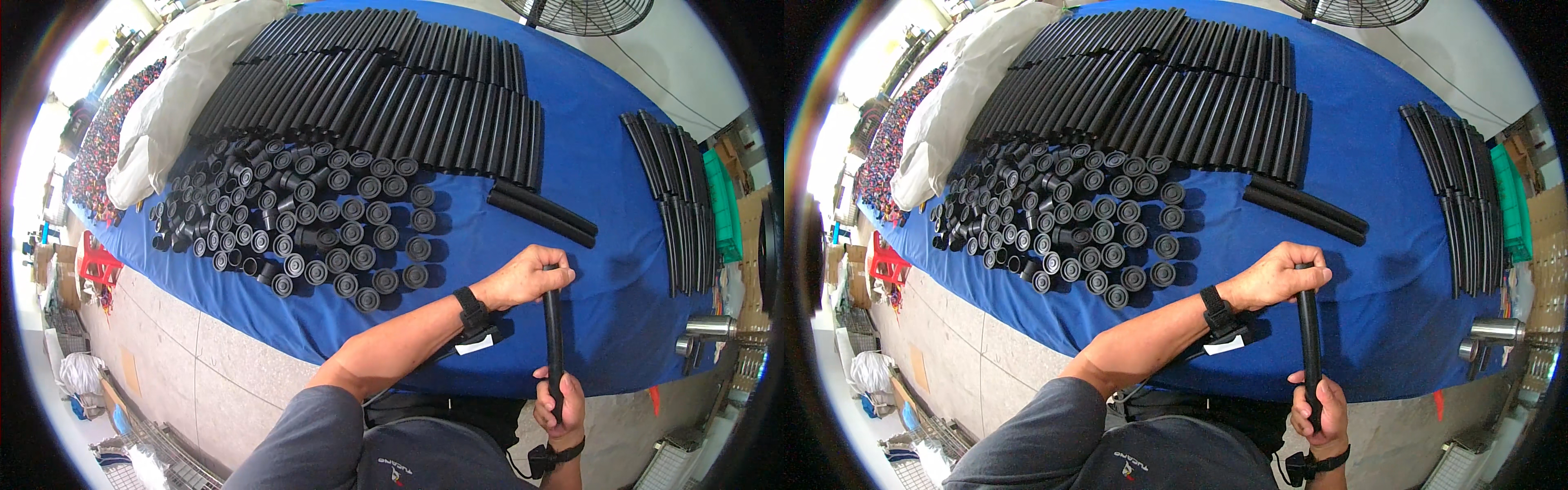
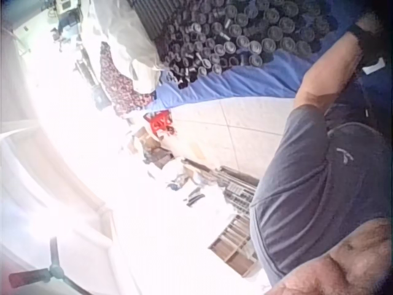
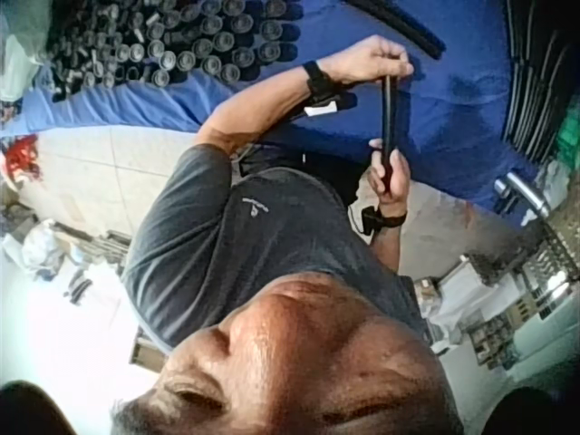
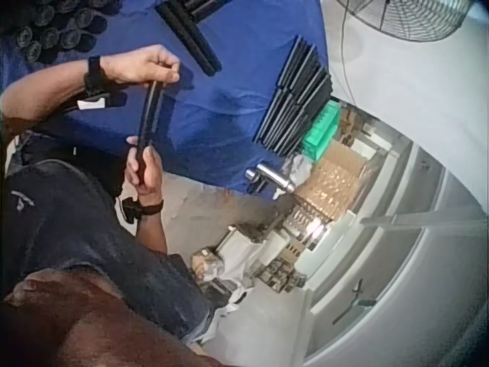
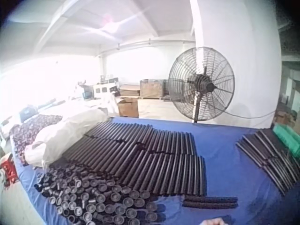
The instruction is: The person repeatedly picks up a black cylindrical tube and a small circular cap from a table covered with a blue cloth. They insert the cap into one end of the tube, then place the assembled unit onto a growing stack on the right side of the table. The process is repeated continuously throughout the video.
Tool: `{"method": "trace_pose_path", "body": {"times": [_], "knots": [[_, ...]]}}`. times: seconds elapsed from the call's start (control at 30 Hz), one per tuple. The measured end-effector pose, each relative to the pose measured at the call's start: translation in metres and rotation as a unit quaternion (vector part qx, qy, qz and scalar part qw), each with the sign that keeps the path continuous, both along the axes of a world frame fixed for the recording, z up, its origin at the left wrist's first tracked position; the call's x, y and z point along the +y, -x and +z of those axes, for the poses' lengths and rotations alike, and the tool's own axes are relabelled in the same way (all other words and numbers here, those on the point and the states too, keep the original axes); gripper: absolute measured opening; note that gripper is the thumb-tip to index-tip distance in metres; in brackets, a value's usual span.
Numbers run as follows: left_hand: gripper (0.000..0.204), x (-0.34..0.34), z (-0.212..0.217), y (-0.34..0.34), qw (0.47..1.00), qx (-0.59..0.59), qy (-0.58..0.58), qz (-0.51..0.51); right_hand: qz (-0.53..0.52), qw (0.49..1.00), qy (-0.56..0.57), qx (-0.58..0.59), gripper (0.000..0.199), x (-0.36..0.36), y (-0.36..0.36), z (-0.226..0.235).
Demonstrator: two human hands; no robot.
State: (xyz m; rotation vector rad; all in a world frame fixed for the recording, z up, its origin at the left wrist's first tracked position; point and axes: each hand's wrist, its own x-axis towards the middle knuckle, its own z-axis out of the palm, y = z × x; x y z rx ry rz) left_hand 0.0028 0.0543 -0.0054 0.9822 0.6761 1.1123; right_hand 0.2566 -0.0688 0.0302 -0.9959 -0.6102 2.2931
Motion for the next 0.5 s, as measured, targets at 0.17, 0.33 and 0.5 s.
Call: {"method": "trace_pose_path", "body": {"times": [0.17, 0.33, 0.5], "knots": [[0.024, 0.0, 0.001, 0.001, 1.0, -0.001, 0.0, -0.006, 0.002, 0.999, -0.013, -0.035, 0.049, 0.002, 0.0, 0.003], [0.025, 0.001, 0.002, 0.002, 0.999, 0.027, -0.033, 0.006, 0.031, 0.972, -0.117, -0.204, 0.036, 0.003, 0.011, 0.021], [0.026, 0.004, 0.002, 0.003, 0.997, 0.08, -0.017, 0.011, 0.015, 0.901, -0.266, -0.344, 0.03, -0.002, 0.015, 0.004]]}}
